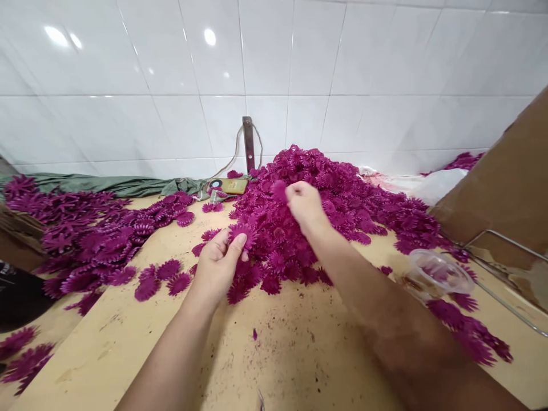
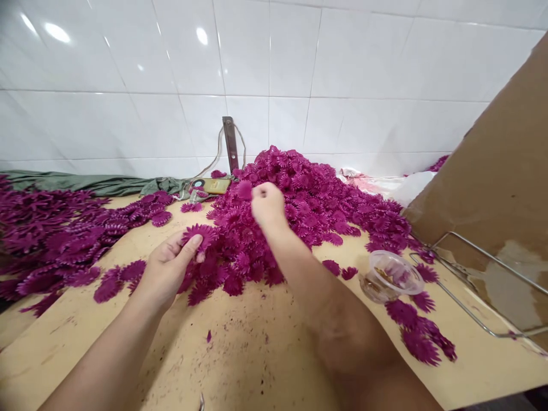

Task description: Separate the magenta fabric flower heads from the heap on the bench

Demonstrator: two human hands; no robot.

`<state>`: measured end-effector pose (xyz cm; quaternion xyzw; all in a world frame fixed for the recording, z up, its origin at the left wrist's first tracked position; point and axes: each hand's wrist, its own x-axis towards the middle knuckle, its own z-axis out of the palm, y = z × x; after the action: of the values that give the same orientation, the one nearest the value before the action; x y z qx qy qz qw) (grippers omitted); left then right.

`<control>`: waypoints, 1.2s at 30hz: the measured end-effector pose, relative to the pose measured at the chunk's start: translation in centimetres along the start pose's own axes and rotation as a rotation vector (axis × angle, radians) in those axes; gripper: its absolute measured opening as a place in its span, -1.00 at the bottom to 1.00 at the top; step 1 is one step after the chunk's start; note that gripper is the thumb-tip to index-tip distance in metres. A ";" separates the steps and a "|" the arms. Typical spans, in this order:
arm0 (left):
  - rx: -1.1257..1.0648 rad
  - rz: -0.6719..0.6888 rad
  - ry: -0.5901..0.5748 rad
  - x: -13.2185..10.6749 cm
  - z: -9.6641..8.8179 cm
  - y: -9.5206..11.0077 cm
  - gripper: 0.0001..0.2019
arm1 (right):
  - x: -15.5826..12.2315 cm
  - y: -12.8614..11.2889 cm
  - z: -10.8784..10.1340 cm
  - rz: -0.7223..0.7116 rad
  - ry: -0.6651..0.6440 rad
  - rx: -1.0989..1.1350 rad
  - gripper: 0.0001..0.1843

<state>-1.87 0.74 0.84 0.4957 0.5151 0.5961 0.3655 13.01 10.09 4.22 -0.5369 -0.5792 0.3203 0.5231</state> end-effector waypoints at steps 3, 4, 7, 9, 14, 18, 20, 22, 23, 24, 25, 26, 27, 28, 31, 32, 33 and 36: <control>-0.081 -0.052 0.051 0.0 0.1 0.0 -0.66 | 1.7 0.6 -1.8 0.062 0.104 -0.053 -0.90; -0.103 -0.075 0.053 0.0 0.2 0.1 -0.65 | 1.7 0.5 -2.0 0.053 0.094 -0.096 -0.89; -0.122 -0.113 0.028 0.1 0.4 0.2 -0.63 | 0.3 -0.8 -1.4 -0.058 0.042 -0.246 -0.63; -0.093 -0.132 0.032 0.2 0.2 0.0 -0.65 | -1.6 -2.0 -0.3 -0.176 -0.089 -0.272 -0.61; -0.049 -0.132 0.064 0.4 -0.7 -1.0 -0.62 | -5.1 -2.7 2.3 -0.315 -0.609 -0.158 -0.92; -0.030 -0.125 0.017 0.4 -0.8 -1.2 -0.59 | -5.0 -1.3 3.0 -0.195 -0.750 -0.011 -0.96; -0.018 -0.089 -0.007 0.4 -0.7 -0.9 -0.56 | -4.5 -1.0 2.9 -0.131 -0.764 0.069 -0.91; 0.021 -0.027 -0.014 0.5 -0.5 -0.7 -0.58 | -4.3 -1.2 2.9 -0.110 -0.698 0.121 -0.86; 0.055 0.000 -0.014 0.6 -0.4 -0.6 -0.60 | -4.3 -1.4 3.0 -0.093 -0.656 0.143 -0.85; 0.088 0.021 -0.006 0.7 -0.3 -0.5 -0.62 | -4.4 -1.6 3.2 -0.063 -0.618 0.164 -0.84; 0.116 0.035 0.008 0.8 -0.3 -0.5 -0.63 | -4.4 -1.8 3.4 -0.024 -0.584 0.183 -0.83; 0.140 0.045 0.024 0.8 -0.2 -0.5 -0.65 | -4.5 -2.0 3.7 0.016 -0.557 0.197 -0.82; 0.163 0.053 0.038 0.8 -0.1 -0.5 -0.65 | -4.5 -2.0 3.9 0.048 -0.539 0.207 -0.80; 0.186 0.062 0.054 0.8 -0.1 -0.5 -0.66 | -4.3 -2.0 3.9 0.070 -0.526 0.210 -0.80; 0.275 0.094 0.065 0.1 0.0 -0.3 -0.67 | -3.0 -1.3 2.7 0.093 -0.412 0.153 -0.82; 0.304 0.108 0.058 -0.2 0.0 -0.2 -0.67 | -2.3 -0.9 1.9 0.097 -0.337 0.126 -0.83; 0.325 0.121 0.049 -0.4 -0.1 -0.1 -0.66 | -1.6 -0.5 0.9 0.103 -0.242 0.103 -0.84; 0.357 0.110 0.022 -0.4 -0.2 -0.5 -0.71 | -0.2 0.0 -1.2 0.105 -0.180 0.136 -0.85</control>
<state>-1.96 0.42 0.30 0.5735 0.5890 0.5195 0.2330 14.09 9.65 4.40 -0.4988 -0.5717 0.4328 0.4869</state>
